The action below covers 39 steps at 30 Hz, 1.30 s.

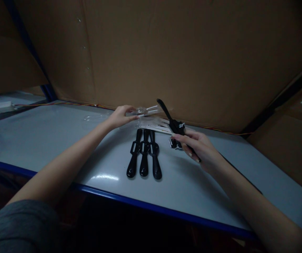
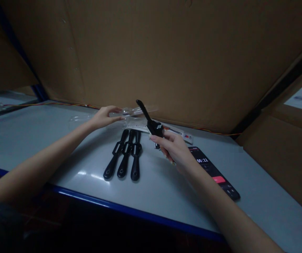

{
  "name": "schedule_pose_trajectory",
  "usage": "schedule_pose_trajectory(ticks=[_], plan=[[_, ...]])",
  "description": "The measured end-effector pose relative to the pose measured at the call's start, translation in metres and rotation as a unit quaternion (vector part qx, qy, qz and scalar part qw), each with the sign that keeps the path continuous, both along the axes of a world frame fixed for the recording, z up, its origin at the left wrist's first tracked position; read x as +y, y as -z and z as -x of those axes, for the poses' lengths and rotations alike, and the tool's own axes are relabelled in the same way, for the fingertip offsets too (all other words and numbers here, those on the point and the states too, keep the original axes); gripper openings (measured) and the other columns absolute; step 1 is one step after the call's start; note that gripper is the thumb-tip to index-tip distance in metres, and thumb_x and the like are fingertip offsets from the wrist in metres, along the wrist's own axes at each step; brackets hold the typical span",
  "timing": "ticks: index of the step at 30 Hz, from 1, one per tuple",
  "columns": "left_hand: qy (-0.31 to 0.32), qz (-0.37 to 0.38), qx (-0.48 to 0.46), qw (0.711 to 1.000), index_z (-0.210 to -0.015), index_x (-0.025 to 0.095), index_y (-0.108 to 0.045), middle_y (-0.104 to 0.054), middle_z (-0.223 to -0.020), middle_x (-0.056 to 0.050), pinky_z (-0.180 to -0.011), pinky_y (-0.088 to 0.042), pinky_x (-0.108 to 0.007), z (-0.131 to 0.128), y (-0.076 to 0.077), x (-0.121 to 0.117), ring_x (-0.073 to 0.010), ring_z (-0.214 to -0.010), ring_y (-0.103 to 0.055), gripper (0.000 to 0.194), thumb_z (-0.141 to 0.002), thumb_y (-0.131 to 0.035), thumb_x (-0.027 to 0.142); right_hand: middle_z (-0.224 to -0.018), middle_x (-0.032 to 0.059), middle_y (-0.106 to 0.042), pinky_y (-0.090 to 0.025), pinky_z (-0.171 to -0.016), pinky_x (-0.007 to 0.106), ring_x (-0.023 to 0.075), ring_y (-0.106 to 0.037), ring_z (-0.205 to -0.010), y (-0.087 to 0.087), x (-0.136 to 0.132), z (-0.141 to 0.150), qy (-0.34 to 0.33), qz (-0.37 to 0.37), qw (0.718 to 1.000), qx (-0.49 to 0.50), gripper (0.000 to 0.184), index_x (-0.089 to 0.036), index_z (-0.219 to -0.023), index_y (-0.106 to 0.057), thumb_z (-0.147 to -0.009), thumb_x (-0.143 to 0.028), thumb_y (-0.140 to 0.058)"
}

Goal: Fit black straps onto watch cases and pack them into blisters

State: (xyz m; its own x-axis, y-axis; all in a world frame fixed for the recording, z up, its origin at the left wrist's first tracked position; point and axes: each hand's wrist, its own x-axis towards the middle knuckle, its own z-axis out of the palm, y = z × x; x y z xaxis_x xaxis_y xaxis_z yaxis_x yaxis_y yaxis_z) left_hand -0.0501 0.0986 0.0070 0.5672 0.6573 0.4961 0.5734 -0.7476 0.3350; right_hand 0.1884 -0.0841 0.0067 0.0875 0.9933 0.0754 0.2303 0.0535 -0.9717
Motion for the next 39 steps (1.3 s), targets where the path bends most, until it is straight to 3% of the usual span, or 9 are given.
schedule_pose_trajectory(ticks=[5, 9, 12, 18, 22, 25, 27, 32, 39], plan=[[-0.028, -0.221, -0.075, 0.972, -0.125, 0.014, -0.046, -0.049, -0.130, -0.015, -0.101, -0.032, -0.040, 0.004, -0.015, -0.005, -0.0242, -0.122, -0.043, 0.052, -0.084, -0.049, 0.047, -0.042, -0.0115, -0.042, -0.009, -0.031, 0.018, 0.0017, -0.022, -0.030, -0.002, 0.002, 0.004, 0.037, -0.022, 0.999, 0.022, 0.043, -0.020, -0.091, -0.051, -0.058, -0.036, -0.075], [-0.035, -0.244, -0.158, 0.956, -0.125, 0.017, -0.045, -0.049, -0.129, -0.014, -0.101, -0.032, -0.038, 0.004, -0.028, -0.012, -0.0237, -0.122, -0.043, 0.052, -0.086, -0.043, 0.051, -0.044, -0.0091, -0.046, -0.022, -0.035, 0.019, 0.0055, -0.034, -0.034, 0.004, 0.007, -0.001, 0.048, -0.055, 0.997, -0.008, 0.034, -0.021, -0.088, -0.051, -0.065, -0.039, -0.069], [-0.021, -0.151, -0.241, 0.958, -0.116, 0.016, -0.051, -0.058, -0.115, -0.012, -0.089, -0.043, -0.033, 0.002, -0.036, -0.019, -0.0196, -0.105, -0.056, 0.047, -0.090, -0.034, 0.051, -0.072, 0.0013, -0.064, -0.041, -0.049, 0.026, 0.0150, -0.057, -0.058, 0.009, 0.010, -0.009, 0.066, -0.150, 0.978, -0.131, 0.030, -0.021, -0.096, -0.057, -0.071, -0.037, -0.064], [0.067, 0.208, -0.183, 0.959, -0.084, 0.012, -0.062, -0.066, -0.076, -0.009, -0.059, -0.049, -0.026, -0.005, -0.059, -0.041, -0.0141, -0.064, -0.064, 0.042, -0.088, -0.040, 0.047, -0.099, 0.0107, -0.066, -0.044, -0.070, 0.037, 0.0269, -0.061, -0.089, 0.004, 0.003, -0.020, 0.093, -0.286, 0.823, -0.482, 0.030, -0.019, -0.110, -0.059, -0.086, -0.028, -0.045], [0.088, 0.358, -0.094, 0.925, -0.076, 0.013, -0.064, -0.067, -0.069, -0.008, -0.056, -0.047, -0.025, -0.010, -0.064, -0.058, -0.0154, -0.058, -0.064, 0.035, -0.085, -0.047, 0.042, -0.070, 0.0040, -0.065, -0.042, -0.060, 0.030, 0.0190, -0.061, -0.066, -0.007, -0.006, -0.022, 0.027, -0.275, 0.865, -0.420, 0.022, -0.021, -0.093, -0.062, -0.087, -0.036, -0.047], [0.128, 0.474, -0.026, 0.871, -0.075, 0.013, -0.066, -0.068, -0.066, -0.007, -0.061, -0.048, -0.025, -0.013, -0.061, -0.069, -0.0185, -0.066, -0.066, 0.033, -0.080, -0.053, 0.043, -0.052, -0.0039, -0.056, -0.038, -0.048, 0.025, 0.0122, -0.051, -0.046, -0.013, -0.012, -0.023, -0.037, -0.199, 0.930, -0.306, 0.022, -0.022, -0.092, -0.057, -0.081, -0.041, -0.056], [0.152, 0.545, -0.004, 0.825, -0.077, 0.015, -0.068, -0.069, -0.067, -0.006, -0.067, -0.049, -0.025, -0.014, -0.057, -0.072, -0.0199, -0.075, -0.066, 0.033, -0.076, -0.058, 0.046, -0.050, -0.0051, -0.056, -0.036, -0.045, 0.023, 0.0101, -0.048, -0.043, -0.016, -0.014, -0.022, -0.084, -0.163, 0.942, -0.283, 0.025, -0.021, -0.093, -0.057, -0.078, -0.042, -0.060], [0.237, 0.649, 0.090, 0.717, -0.088, 0.017, -0.068, -0.071, -0.077, -0.007, -0.069, -0.050, -0.028, -0.021, -0.041, -0.080, -0.0211, -0.079, -0.065, 0.039, -0.067, -0.066, 0.050, -0.060, -0.0021, -0.057, -0.035, -0.048, 0.024, 0.0104, -0.051, -0.053, -0.014, -0.016, -0.015, -0.132, -0.184, 0.903, -0.364, 0.027, -0.020, -0.083, -0.064, -0.071, -0.044, -0.066], [0.316, 0.620, 0.115, 0.709, -0.091, 0.015, -0.064, -0.070, -0.089, -0.010, -0.071, -0.052, -0.037, -0.031, -0.021, -0.090, -0.0224, -0.077, -0.067, 0.029, -0.065, -0.072, 0.025, -0.071, 0.0006, -0.057, -0.040, -0.058, 0.027, 0.0137, -0.052, -0.066, -0.010, -0.009, -0.012, -0.093, -0.279, 0.861, -0.415, 0.026, -0.020, -0.076, -0.059, -0.071, -0.044, -0.068]])
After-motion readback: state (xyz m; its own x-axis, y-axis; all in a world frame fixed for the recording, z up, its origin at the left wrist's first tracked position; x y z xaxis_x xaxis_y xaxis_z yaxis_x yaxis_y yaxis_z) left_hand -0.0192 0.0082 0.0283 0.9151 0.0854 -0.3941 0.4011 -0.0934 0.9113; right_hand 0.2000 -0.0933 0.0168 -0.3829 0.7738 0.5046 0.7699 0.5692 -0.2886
